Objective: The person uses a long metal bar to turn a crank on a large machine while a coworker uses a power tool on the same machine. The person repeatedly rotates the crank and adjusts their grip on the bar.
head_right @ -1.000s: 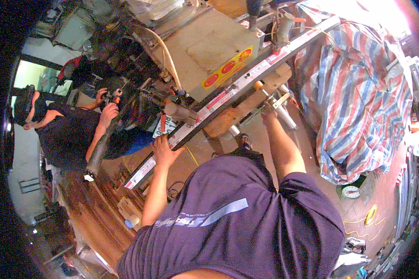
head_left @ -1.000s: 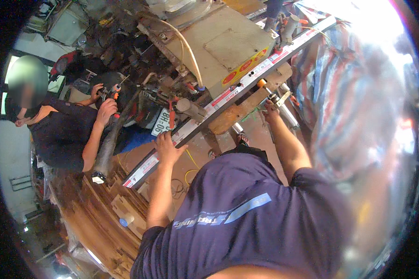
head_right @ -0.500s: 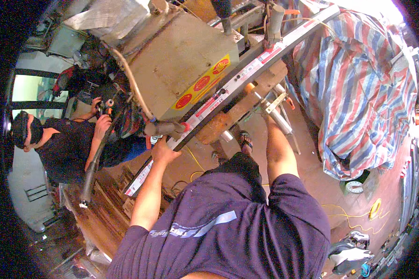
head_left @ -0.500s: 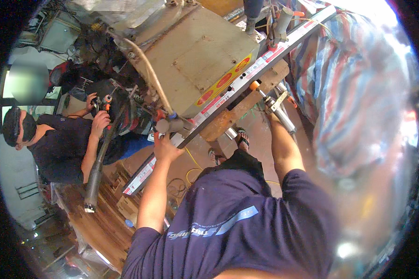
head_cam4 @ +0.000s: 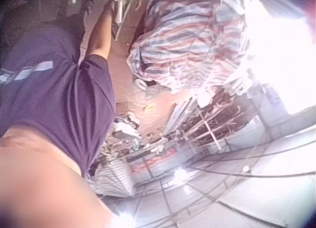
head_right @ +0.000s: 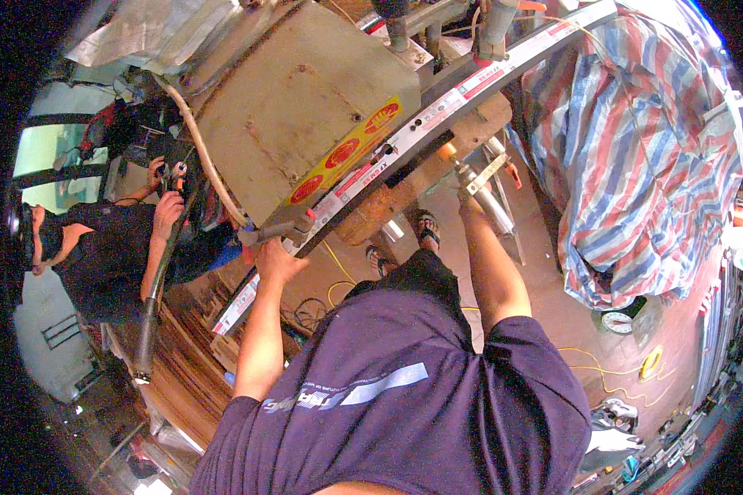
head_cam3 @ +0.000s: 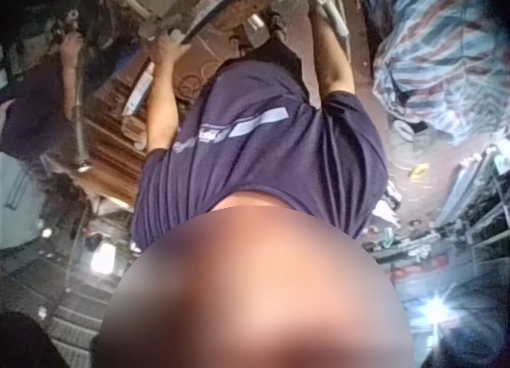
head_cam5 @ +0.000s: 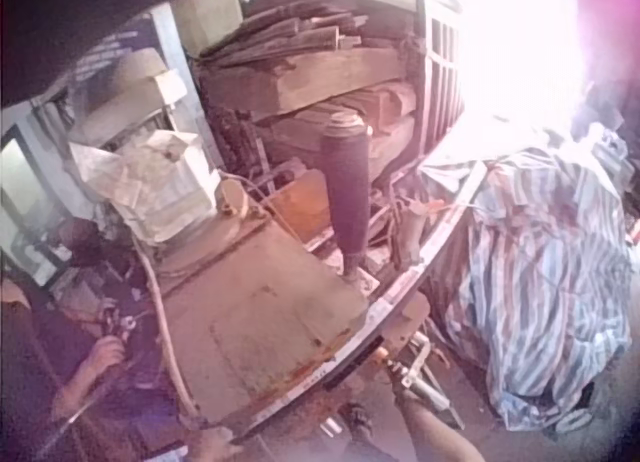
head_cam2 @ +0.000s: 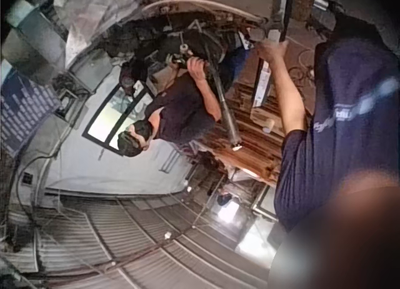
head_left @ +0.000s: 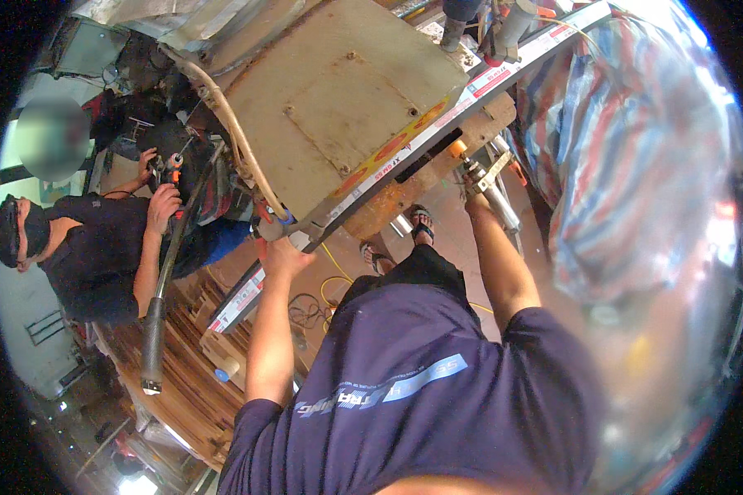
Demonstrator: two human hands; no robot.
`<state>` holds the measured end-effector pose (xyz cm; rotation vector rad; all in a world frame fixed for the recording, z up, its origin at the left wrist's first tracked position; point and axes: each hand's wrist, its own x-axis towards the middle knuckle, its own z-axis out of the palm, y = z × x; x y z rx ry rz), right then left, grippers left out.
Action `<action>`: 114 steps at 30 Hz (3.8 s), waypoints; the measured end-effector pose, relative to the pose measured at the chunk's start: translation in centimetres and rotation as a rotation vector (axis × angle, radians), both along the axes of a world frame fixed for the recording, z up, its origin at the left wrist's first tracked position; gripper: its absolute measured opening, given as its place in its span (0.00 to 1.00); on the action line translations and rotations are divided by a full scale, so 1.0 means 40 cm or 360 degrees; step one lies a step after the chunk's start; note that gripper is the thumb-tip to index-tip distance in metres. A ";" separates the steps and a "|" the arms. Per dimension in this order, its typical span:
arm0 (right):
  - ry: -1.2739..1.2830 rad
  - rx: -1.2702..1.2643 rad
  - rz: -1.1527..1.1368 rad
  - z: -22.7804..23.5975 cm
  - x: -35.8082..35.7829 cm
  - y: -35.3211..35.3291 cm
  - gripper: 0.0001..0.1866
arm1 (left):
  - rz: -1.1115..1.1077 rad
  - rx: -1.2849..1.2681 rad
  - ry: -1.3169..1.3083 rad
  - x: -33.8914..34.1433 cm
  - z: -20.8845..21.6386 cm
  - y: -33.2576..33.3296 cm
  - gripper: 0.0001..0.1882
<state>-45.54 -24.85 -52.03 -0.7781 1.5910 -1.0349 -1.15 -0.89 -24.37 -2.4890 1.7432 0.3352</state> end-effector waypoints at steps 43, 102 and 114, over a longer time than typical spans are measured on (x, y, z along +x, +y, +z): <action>-0.0078 -0.1568 0.0356 1.506 0.274 -0.109 0.26 | 0.0768 -0.2557 0.0838 0.097 0.194 0.315 0.20; 0.0208 -0.1398 0.0063 1.348 0.460 -0.203 0.21 | -0.1047 -0.1929 0.1118 -0.048 0.590 0.233 0.14; 0.0091 -0.1123 -0.0053 1.350 0.477 -0.187 0.23 | -0.0900 -0.1857 0.1139 -0.083 0.538 0.297 0.18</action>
